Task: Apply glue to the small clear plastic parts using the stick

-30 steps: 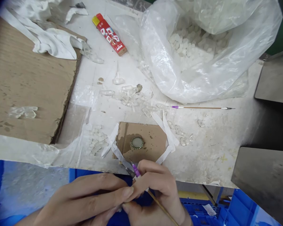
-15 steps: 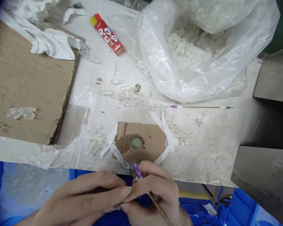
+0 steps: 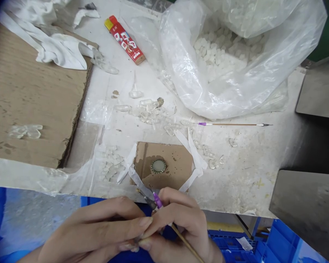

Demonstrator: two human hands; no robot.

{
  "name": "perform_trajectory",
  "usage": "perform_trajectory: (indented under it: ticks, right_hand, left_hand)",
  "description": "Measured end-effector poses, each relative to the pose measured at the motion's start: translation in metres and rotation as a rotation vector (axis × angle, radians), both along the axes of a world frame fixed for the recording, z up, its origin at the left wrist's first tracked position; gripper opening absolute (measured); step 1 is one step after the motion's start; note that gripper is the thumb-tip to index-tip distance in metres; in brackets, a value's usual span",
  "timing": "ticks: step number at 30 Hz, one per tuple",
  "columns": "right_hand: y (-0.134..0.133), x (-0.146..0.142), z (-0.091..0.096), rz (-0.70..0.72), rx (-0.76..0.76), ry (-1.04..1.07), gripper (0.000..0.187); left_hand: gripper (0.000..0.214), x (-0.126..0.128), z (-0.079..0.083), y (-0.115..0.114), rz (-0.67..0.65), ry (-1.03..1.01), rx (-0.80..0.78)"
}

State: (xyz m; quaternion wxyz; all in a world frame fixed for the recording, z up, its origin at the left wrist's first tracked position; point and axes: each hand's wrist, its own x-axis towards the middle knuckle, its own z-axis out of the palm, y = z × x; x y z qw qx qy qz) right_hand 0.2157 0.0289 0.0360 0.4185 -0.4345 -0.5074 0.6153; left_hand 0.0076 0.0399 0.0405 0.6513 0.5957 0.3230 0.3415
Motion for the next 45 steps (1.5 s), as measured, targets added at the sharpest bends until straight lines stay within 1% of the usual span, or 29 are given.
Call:
perform_trajectory:
  ticks: [2, 4, 6, 9, 12, 16, 20, 24, 28, 34, 37, 39, 43, 45]
  right_hand:
    - [0.000, -0.001, -0.001, 0.003, 0.016, -0.005, 0.007]
    - [0.000, -0.004, -0.001, -0.024, 0.029, 0.022, 0.008]
    - [0.001, -0.007, -0.001, -0.060, 0.035, 0.056, 0.009]
    - [0.002, -0.010, -0.001, -0.071, 0.038, 0.057, 0.013]
    - [0.000, -0.012, -0.002, -0.079, 0.044, 0.038, 0.015]
    - [-0.008, -0.014, -0.004, -0.114, 0.044, -0.005, 0.011]
    - [-0.012, -0.016, -0.007, -0.150, 0.062, 0.013, 0.011]
    - [-0.006, -0.009, -0.006, -0.089, 0.063, 0.043, 0.013]
    - [0.001, -0.002, -0.005, 0.001, 0.123, 0.000, 0.016]
    - [0.002, -0.004, -0.006, -0.016, 0.146, 0.002, 0.016]
    - [0.002, -0.005, -0.005, -0.015, 0.151, -0.009, 0.014]
    - [0.001, -0.004, -0.005, -0.009, 0.149, -0.027, 0.012]
    - [-0.002, 0.000, -0.004, 0.009, 0.146, -0.056, 0.011]
    - [-0.003, 0.002, -0.003, 0.014, 0.138, -0.068, 0.010]
  left_hand:
    - [0.038, 0.001, 0.001, 0.001, 0.006, 0.008, 0.015]
    - [0.037, 0.002, 0.002, 0.000, 0.003, 0.009, 0.017]
    - [0.037, 0.004, 0.004, 0.000, 0.022, 0.015, -0.015]
    - [0.037, 0.011, 0.006, 0.000, 0.062, 0.084, -0.058]
    - [0.035, 0.016, 0.008, 0.005, 0.054, 0.158, 0.004]
    - [0.035, 0.020, 0.009, 0.012, 0.053, 0.176, 0.059]
    - [0.036, 0.017, 0.008, 0.011, 0.044, 0.181, 0.088]
    - [0.035, 0.006, 0.006, 0.007, 0.012, 0.115, 0.051]
    - [0.032, -0.001, 0.004, 0.007, 0.002, 0.060, 0.027]
    - [0.022, 0.006, 0.004, 0.009, 0.085, 0.080, 0.018]
    - [0.016, 0.006, 0.005, 0.007, 0.085, 0.075, 0.009]
    - [0.015, 0.004, 0.005, 0.007, 0.065, 0.071, 0.029]
    - [0.013, -0.001, 0.005, 0.009, 0.033, 0.130, 0.063]
    - [0.013, -0.002, 0.005, 0.010, 0.031, 0.150, 0.055]
